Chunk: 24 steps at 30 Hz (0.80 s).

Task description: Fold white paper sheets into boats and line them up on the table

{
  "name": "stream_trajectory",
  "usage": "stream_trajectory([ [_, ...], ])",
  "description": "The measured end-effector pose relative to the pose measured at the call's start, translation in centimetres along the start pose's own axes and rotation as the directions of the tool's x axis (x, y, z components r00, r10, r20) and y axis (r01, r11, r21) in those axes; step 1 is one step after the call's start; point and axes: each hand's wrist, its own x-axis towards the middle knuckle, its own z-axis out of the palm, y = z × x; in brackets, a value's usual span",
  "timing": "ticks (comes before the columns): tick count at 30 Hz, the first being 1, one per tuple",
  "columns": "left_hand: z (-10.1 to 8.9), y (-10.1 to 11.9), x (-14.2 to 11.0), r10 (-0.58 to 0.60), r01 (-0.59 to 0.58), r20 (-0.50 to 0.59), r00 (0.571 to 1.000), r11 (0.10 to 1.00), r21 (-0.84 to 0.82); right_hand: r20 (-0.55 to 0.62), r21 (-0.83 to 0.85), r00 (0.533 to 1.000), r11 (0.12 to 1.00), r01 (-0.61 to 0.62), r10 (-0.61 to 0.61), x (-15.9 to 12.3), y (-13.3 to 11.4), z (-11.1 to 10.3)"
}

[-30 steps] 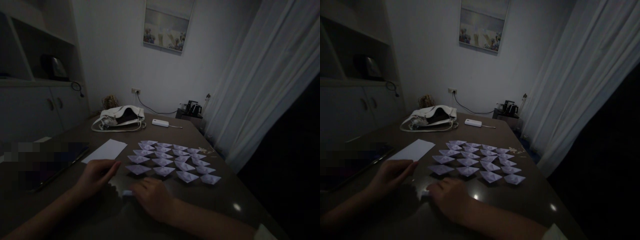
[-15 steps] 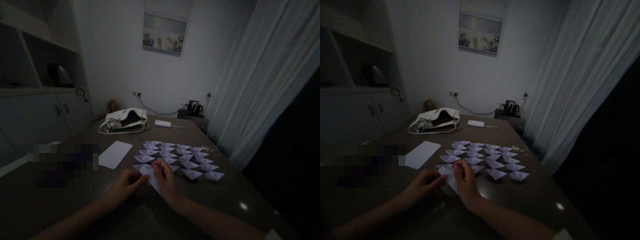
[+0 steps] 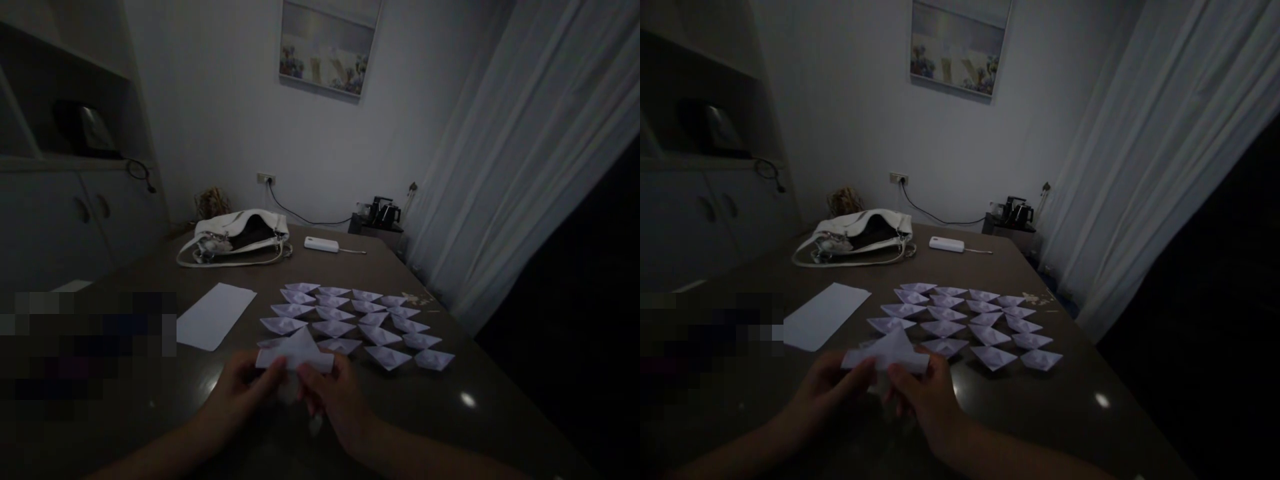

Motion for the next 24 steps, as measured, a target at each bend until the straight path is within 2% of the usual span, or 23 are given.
stream_trajectory([
  [2, -0.1, 0.4, -0.3, 0.023, -0.025, 0.090, 0.996, 0.999, 0.025, -0.023, 0.017, 1.000, 1.000, 0.007, -0.006, 0.0, -0.1, 0.0],
  [4, -0.2, 0.9, -0.5, 0.025, -0.031, 0.227, 0.974, 0.999, 0.023, -0.011, 0.035, 1.000, 0.999, 0.013, -0.012, -0.1, -0.2, -0.1],
  [7, -0.2, 1.2, -0.5, -0.021, 0.017, 0.346, 0.938, 1.000, 0.015, 0.171, -0.018, 0.985, 1.000, 0.010, -0.007, -0.4, -0.5, -0.1],
  [10, -0.1, 0.8, -0.7, -0.108, 0.125, 0.396, 0.912, 0.992, -0.018, 0.405, -0.125, 0.914, 0.991, 0.039, 0.015, -0.8, -0.7, -0.3],
  [12, 0.0, 0.2, -0.8, -0.157, 0.203, 0.450, 0.879, 0.978, -0.055, 0.450, -0.146, 0.893, 0.988, 0.053, 0.019, -0.9, -0.6, -0.3],
  [17, 0.1, -0.4, -0.9, -0.220, 0.335, 0.540, 0.813, 0.934, -0.123, 0.429, -0.128, 0.904, 0.990, 0.060, 0.001, -1.0, -0.5, -0.4],
  [21, 0.1, 0.7, -1.1, -0.269, 0.382, 0.527, 0.806, 0.917, -0.116, 0.376, -0.104, 0.927, 0.993, 0.049, -0.007, -1.4, -0.5, -0.2],
  [24, -0.1, 1.8, -1.1, -0.324, 0.404, 0.490, 0.810, 0.913, -0.064, 0.273, -0.095, 0.962, 0.994, 0.052, -0.025, -1.5, -0.4, -0.2],
])
